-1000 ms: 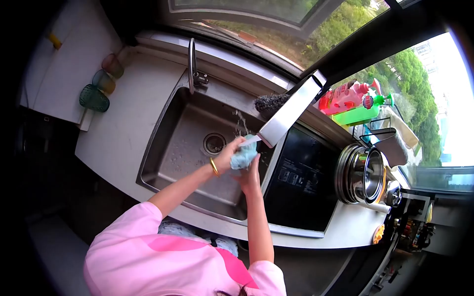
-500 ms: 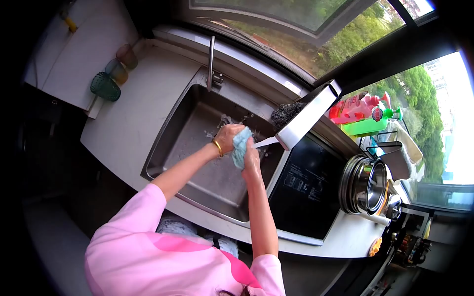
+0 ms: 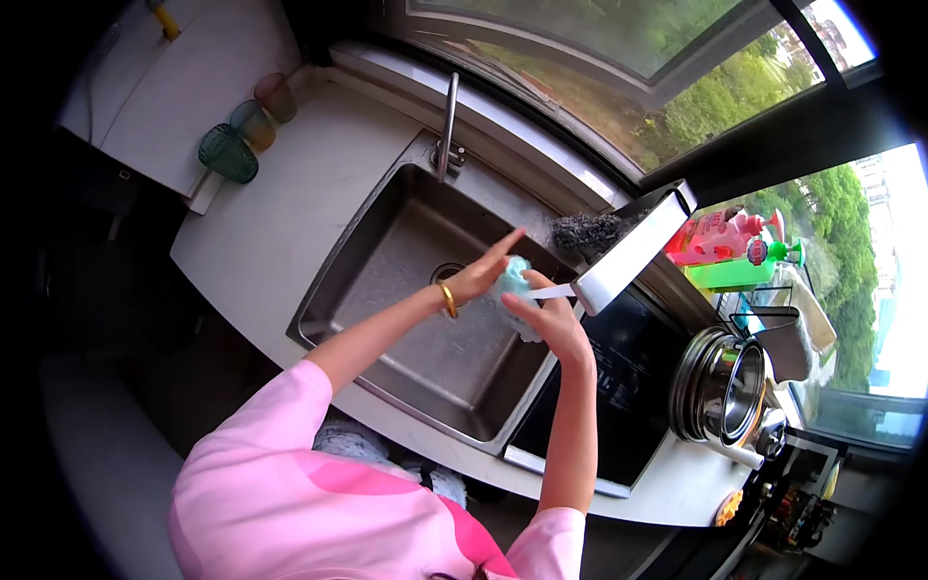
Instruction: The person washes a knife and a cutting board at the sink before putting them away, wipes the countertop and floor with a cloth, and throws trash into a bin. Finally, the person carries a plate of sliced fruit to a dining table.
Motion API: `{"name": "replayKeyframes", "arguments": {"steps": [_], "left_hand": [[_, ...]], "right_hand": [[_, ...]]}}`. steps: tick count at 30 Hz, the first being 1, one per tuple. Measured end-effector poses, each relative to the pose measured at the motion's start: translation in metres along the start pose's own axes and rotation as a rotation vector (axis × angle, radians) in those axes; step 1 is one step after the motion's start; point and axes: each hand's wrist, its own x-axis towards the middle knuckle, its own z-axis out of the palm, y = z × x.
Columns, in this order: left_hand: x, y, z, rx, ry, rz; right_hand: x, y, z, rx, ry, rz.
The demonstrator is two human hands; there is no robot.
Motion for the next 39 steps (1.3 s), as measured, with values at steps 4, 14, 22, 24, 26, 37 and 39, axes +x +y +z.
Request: {"name": "replayKeyframes", "arguments": {"steps": [4,14,22,24,26,37,39], "left_hand": [[0.007,0.015,0.005,-0.491,-0.145,-0.256],[-0.019,0.034,0.060,0.285,0.048,0.018],[-0.016,0.039,0.062,0.610,0.181,0.030],[0.000,0.026,0.047,0.579,0.242,-0.109],[-0.007,0.026,0.035,0.560,0.227,-0.078],[-0.096,-0.002,0.079,0.517,0.225,-0.199],[-0.121,-0.018,0.093,0.524,0.210,-0.395]], "right_hand": [[0.000,0.004,-0.014,-0.401,0.122,-0.292],[0.021,0.105,0.038,1.020,0.085,0.389],[0.074,0.128,0.047,1.662,-0.441,0.170],[0.072,0.130,0.051,1.625,-0.296,0.174],[0.065,0.134,0.055,1.547,-0.145,0.186],[0.013,0.243,0.111,1.315,0.384,0.376],[0.002,0.273,0.124,1.318,0.416,0.411]]}}
